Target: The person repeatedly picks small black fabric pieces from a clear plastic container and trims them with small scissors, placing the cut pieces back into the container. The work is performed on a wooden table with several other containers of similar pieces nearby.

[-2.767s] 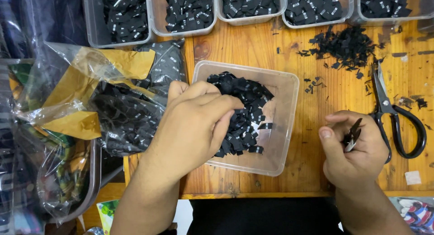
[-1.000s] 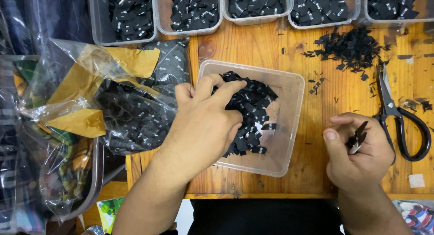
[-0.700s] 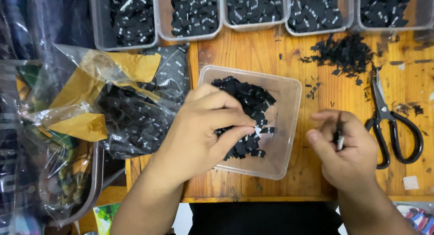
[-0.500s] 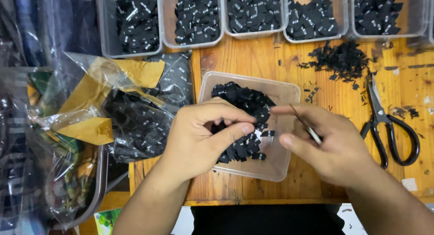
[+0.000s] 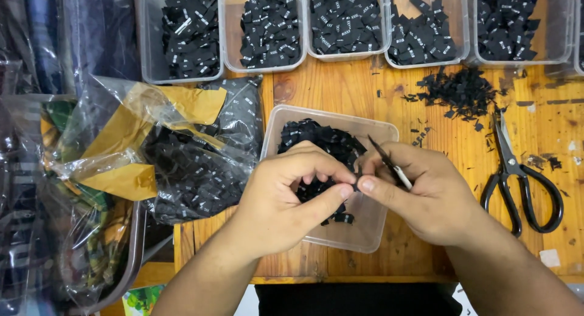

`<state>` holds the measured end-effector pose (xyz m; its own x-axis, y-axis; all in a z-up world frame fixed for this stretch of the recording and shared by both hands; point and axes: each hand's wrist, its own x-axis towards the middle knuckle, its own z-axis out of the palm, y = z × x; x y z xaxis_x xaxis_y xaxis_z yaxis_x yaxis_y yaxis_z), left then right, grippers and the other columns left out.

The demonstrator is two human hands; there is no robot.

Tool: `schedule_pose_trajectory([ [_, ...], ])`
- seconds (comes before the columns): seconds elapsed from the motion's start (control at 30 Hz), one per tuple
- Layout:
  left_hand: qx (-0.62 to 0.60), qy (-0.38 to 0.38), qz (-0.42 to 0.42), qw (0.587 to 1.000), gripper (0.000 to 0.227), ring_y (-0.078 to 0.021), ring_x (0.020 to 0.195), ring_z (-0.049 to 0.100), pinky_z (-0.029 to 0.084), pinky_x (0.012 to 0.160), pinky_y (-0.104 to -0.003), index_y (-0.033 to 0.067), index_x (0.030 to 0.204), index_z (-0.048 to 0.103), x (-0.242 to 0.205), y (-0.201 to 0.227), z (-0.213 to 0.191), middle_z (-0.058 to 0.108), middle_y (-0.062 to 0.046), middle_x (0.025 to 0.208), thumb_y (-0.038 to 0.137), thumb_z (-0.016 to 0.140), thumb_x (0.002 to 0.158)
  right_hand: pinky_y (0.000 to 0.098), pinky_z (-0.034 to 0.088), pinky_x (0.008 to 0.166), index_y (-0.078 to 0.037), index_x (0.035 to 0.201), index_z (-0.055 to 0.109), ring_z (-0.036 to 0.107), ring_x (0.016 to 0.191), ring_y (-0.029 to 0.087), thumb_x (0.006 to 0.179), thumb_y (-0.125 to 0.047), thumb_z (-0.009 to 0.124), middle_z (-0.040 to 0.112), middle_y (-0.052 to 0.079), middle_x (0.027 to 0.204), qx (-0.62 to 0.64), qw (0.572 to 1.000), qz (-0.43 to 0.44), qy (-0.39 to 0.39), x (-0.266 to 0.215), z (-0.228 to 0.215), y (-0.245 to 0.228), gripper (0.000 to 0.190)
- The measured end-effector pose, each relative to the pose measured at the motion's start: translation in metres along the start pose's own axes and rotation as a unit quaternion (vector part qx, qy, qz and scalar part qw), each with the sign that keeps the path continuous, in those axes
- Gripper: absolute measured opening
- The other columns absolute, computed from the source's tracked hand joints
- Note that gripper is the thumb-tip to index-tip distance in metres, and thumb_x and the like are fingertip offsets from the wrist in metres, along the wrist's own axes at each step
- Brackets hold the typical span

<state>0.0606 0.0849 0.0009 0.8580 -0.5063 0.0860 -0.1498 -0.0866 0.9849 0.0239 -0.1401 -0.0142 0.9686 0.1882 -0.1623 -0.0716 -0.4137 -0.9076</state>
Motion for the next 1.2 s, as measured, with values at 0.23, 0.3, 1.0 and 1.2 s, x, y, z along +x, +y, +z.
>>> schedule_pose_trajectory([
  [0.23,0.000,0.007,-0.022,1.000,0.021,-0.0076,0.084,0.064,0.046,0.076,-0.023,0.0140,0.109,0.072,-0.001,0.004,0.002,0.074,0.002,0.093,0.011,0.078,0.089,0.0248,0.042,0.057,-0.015,0.086,0.071,0.047,0.058,0.008,0.089,-0.027,0.073,0.054,-0.006,0.063,0.000,0.999,0.011,0.038,-0.006,0.000,0.012,0.012],
  [0.3,-0.002,0.020,-0.029,0.999,0.019,-0.0081,0.083,0.062,0.046,0.076,-0.023,0.0136,0.108,0.073,-0.002,0.004,0.001,0.072,0.003,0.094,0.010,0.078,0.090,0.0252,0.039,0.055,-0.017,0.086,0.071,0.045,0.054,0.008,0.091,-0.032,0.071,0.052,-0.007,0.060,-0.001,0.999,0.028,0.039,-0.009,-0.002,0.016,0.015],
  [1.0,-0.014,0.022,-0.045,0.999,0.004,-0.0076,0.074,0.061,0.054,0.072,-0.023,0.0104,0.092,0.074,-0.006,0.010,0.005,0.072,0.001,0.083,0.011,0.077,0.089,0.0220,0.042,0.060,-0.015,0.088,0.069,0.051,0.061,0.007,0.092,-0.025,0.071,0.061,-0.007,0.070,0.005,0.995,-0.046,0.093,-0.013,0.007,0.019,0.011],
  [1.2,0.021,0.018,-0.025,0.999,0.003,-0.0073,0.075,0.059,0.044,0.067,-0.024,0.0141,0.090,0.074,-0.004,0.008,0.004,0.070,0.004,0.084,0.012,0.076,0.089,0.0212,0.038,0.057,-0.014,0.087,0.067,0.043,0.057,0.006,0.093,-0.021,0.070,0.050,-0.007,0.063,0.046,0.993,-0.053,0.092,-0.013,0.008,0.016,0.009],
])
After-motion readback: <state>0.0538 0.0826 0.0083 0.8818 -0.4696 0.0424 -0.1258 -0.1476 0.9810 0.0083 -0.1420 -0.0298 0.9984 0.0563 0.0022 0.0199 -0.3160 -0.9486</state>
